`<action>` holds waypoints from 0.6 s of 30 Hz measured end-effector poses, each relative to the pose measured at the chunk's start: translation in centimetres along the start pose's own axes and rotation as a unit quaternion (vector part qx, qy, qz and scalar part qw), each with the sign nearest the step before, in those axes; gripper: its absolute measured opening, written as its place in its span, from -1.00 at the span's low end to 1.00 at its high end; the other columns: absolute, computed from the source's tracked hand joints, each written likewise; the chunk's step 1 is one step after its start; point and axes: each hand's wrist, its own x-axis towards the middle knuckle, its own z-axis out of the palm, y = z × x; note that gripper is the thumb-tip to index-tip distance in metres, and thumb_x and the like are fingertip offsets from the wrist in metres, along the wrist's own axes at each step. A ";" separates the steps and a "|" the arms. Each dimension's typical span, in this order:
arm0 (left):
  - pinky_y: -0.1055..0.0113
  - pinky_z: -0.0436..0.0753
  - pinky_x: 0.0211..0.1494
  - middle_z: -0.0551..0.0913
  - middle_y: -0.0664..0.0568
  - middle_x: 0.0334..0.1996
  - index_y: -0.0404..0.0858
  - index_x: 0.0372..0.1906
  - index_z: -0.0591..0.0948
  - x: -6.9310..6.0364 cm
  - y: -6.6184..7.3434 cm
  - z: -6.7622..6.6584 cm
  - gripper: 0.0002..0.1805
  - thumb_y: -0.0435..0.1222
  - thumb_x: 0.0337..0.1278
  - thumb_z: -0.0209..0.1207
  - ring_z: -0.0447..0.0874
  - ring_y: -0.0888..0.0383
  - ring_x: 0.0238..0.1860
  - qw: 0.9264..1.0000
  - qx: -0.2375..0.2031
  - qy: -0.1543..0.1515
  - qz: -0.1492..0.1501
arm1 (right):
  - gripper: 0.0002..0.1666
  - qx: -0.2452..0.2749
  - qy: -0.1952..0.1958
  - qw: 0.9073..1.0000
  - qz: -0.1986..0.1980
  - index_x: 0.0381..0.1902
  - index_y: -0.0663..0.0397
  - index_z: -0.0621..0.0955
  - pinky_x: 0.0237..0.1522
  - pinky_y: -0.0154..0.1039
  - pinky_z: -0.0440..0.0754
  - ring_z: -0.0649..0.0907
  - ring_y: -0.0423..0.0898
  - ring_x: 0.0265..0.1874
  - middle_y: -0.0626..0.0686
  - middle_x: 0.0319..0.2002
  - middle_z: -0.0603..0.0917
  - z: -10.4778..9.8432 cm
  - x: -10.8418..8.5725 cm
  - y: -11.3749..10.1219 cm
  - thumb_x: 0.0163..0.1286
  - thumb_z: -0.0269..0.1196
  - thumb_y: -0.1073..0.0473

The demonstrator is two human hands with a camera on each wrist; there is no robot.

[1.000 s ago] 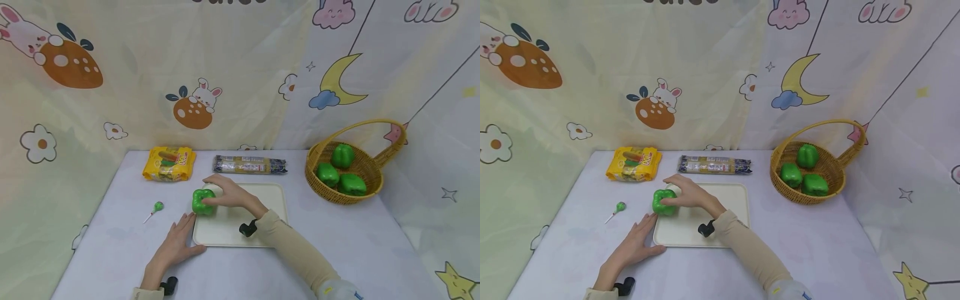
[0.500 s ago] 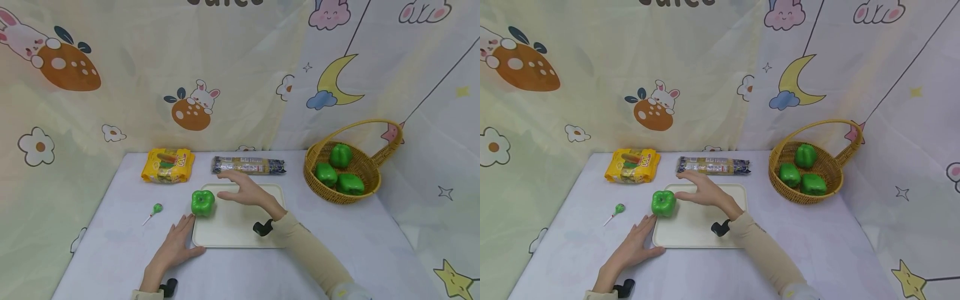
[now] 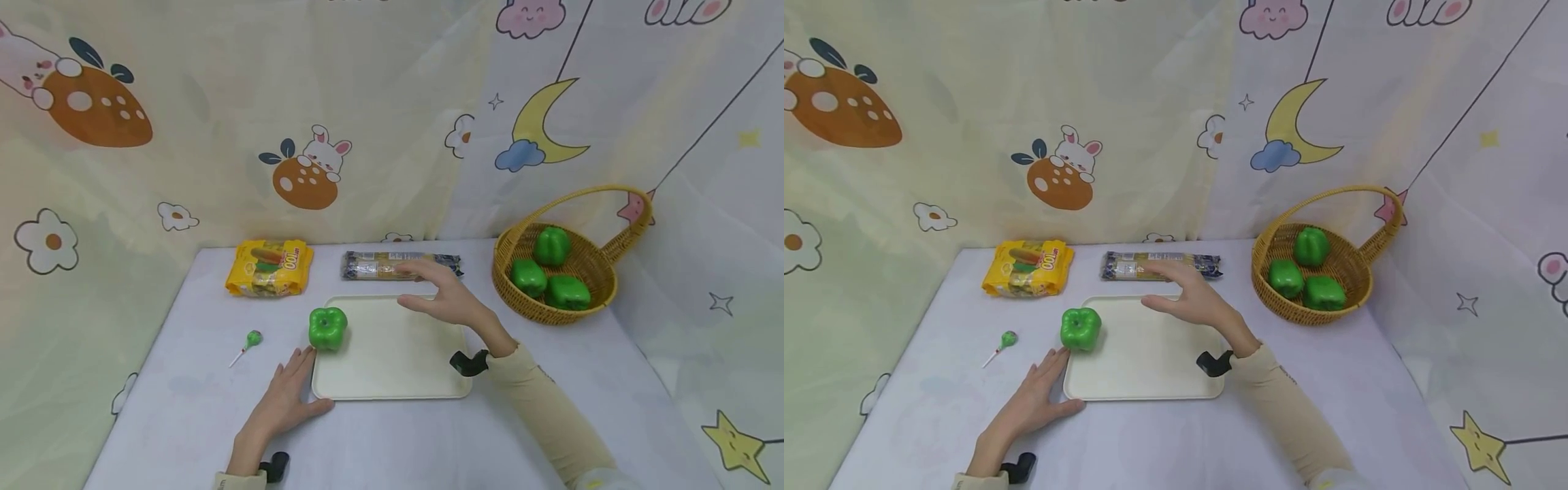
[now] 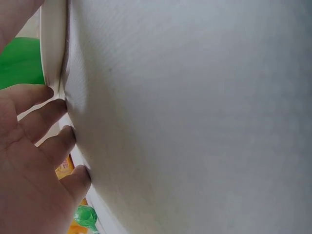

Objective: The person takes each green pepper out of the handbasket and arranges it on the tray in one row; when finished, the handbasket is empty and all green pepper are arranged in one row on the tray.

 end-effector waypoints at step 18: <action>-0.31 -0.08 0.65 0.10 -0.21 0.60 -0.26 0.59 0.10 0.1 0.0 -0.1 0.25 0.21 -0.12 0.44 -0.11 -0.26 0.64 1.000 -0.005 -0.005 0.003 | -0.42 0.006 0.101 0.994 0.028 0.28 0.17 0.54 0.11 -0.48 0.67 0.63 -0.27 0.11 -0.09 0.14 0.65 -7.9 -6.7 2.5 0.29 0.32 0.44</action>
